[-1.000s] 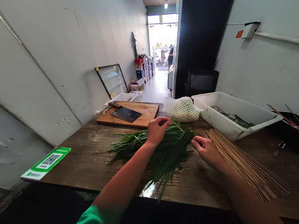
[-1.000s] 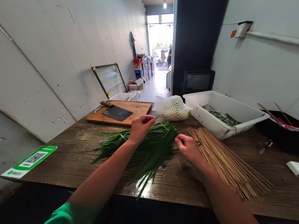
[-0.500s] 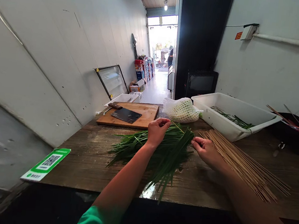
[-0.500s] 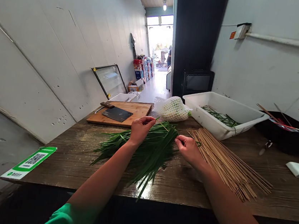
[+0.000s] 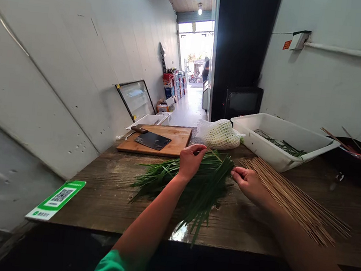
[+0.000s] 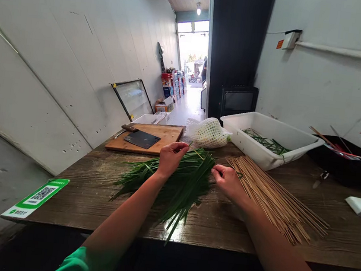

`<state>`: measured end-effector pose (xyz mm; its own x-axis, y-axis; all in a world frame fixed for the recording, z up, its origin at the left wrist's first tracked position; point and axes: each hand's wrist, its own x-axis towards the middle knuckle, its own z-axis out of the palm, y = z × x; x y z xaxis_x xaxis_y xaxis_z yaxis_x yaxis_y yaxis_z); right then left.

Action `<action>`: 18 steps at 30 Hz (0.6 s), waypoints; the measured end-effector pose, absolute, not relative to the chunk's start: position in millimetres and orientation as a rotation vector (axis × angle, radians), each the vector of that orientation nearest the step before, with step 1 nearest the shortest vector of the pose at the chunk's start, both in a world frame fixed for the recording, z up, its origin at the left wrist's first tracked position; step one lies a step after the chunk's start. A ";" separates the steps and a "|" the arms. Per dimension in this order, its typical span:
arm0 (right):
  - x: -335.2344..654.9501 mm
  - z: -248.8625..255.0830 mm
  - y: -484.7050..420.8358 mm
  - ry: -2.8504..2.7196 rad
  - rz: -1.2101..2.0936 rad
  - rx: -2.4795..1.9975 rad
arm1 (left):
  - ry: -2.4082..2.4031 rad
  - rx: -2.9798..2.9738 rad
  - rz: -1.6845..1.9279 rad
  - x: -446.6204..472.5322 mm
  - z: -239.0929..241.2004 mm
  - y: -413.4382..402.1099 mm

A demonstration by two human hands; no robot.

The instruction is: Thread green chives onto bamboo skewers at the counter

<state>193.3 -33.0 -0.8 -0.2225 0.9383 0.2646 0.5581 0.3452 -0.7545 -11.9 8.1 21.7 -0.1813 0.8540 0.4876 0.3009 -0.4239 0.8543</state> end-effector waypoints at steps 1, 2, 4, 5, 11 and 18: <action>193.3 -0.7 -33.0 -1.897 0.673 -1.309 | 1.326 1.647 1.645 -12.0 20.4 8.9; 193.2 -0.4 -33.2 -1.895 0.668 -1.304 | 1.323 1.660 1.647 -12.0 19.1 9.5; 193.0 0.5 -33.7 -1.887 0.661 -1.288 | 1.325 1.707 1.650 -11.6 16.6 10.2; 192.8 1.0 -34.0 -1.883 0.659 -1.281 | 1.328 1.736 1.647 -11.1 15.4 10.0; 192.2 1.9 -34.3 -1.869 0.641 -1.281 | 1.248 1.996 1.574 2.7 10.0 -0.8; 194.8 -2.6 -29.4 -1.846 0.616 -1.296 | 1.080 2.233 1.375 9.1 16.4 -10.4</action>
